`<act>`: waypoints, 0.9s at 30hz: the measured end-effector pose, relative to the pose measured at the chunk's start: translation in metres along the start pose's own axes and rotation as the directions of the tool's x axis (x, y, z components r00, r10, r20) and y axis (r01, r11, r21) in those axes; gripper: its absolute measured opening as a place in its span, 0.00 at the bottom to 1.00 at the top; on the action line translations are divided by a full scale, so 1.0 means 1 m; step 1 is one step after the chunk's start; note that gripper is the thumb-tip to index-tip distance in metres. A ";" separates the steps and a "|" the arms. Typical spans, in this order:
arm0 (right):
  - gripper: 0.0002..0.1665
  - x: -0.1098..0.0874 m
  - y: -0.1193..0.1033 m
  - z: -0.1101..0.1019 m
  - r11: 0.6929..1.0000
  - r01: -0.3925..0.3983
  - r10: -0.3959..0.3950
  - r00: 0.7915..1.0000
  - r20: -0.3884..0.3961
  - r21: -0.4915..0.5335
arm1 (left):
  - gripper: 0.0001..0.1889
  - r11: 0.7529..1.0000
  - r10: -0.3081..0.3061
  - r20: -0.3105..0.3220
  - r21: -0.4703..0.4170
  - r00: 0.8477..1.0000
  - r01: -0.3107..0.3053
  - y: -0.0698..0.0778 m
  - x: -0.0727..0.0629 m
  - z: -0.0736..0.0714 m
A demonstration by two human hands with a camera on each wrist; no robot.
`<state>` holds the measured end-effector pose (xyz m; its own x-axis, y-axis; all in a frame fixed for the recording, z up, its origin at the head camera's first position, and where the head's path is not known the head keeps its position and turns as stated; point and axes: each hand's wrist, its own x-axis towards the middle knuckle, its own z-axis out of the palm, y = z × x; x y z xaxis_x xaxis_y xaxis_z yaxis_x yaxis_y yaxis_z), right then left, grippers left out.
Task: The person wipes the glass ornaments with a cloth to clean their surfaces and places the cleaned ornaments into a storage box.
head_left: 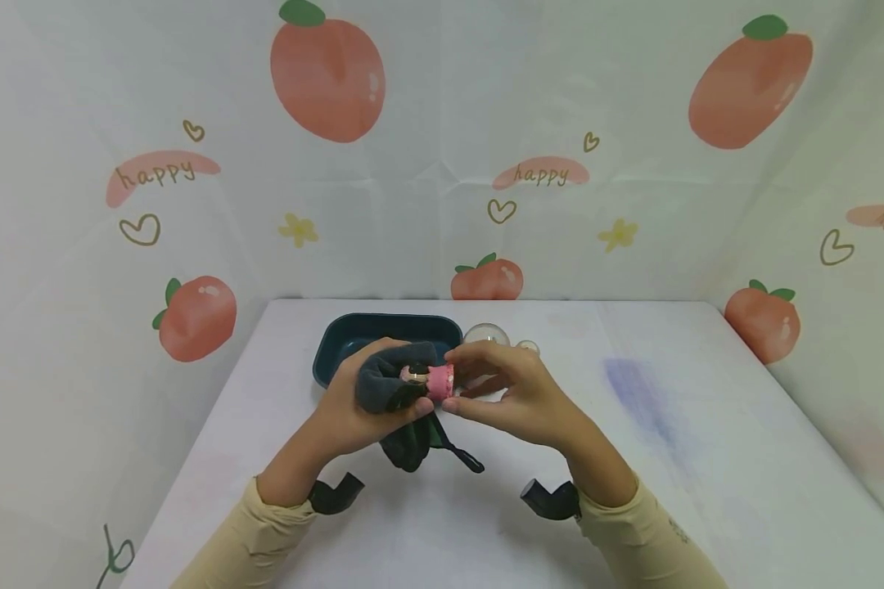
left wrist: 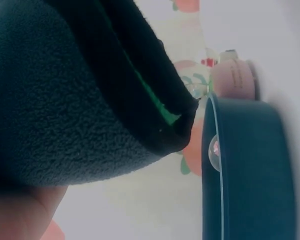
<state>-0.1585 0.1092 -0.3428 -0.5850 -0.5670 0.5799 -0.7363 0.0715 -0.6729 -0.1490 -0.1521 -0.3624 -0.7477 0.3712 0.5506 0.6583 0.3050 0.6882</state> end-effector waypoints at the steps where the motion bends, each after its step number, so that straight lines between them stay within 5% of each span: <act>1: 0.28 -0.001 0.000 0.000 0.999 -0.035 0.035 0.999 0.003 -0.006 | 0.31 1.000 -0.001 0.001 0.003 1.000 0.001 0.000 0.000 0.001; 4: 0.28 -0.003 -0.001 0.001 0.993 -0.119 0.119 0.993 0.011 -0.019 | 0.31 1.000 0.003 -0.005 0.008 1.000 -0.003 -0.001 -0.001 0.002; 8: 0.29 -0.003 -0.002 0.001 0.990 -0.138 0.138 0.990 0.009 -0.024 | 0.30 1.000 0.009 -0.023 0.010 1.000 -0.009 -0.001 -0.001 0.003; 15: 0.40 -0.001 0.000 0.002 1.000 0.011 -0.011 1.000 -0.014 -0.021 | 0.31 1.000 0.011 -0.070 0.021 0.998 -0.009 -0.002 -0.001 0.002; 21: 0.33 0.002 0.003 0.002 0.975 0.206 -0.210 0.977 -0.044 -0.077 | 0.31 1.000 0.001 -0.065 0.014 0.998 -0.001 0.000 0.000 0.002; 27: 0.31 0.001 0.003 0.003 0.970 0.211 -0.218 0.975 -0.049 -0.120 | 0.32 1.000 -0.014 -0.041 0.003 0.999 0.014 0.001 0.000 0.002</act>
<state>-0.1603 0.1064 -0.3451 -0.4263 -0.5280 0.7344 -0.8786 0.0485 -0.4751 -0.1478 -0.1501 -0.3627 -0.7596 0.3307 0.5600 0.6481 0.3131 0.6942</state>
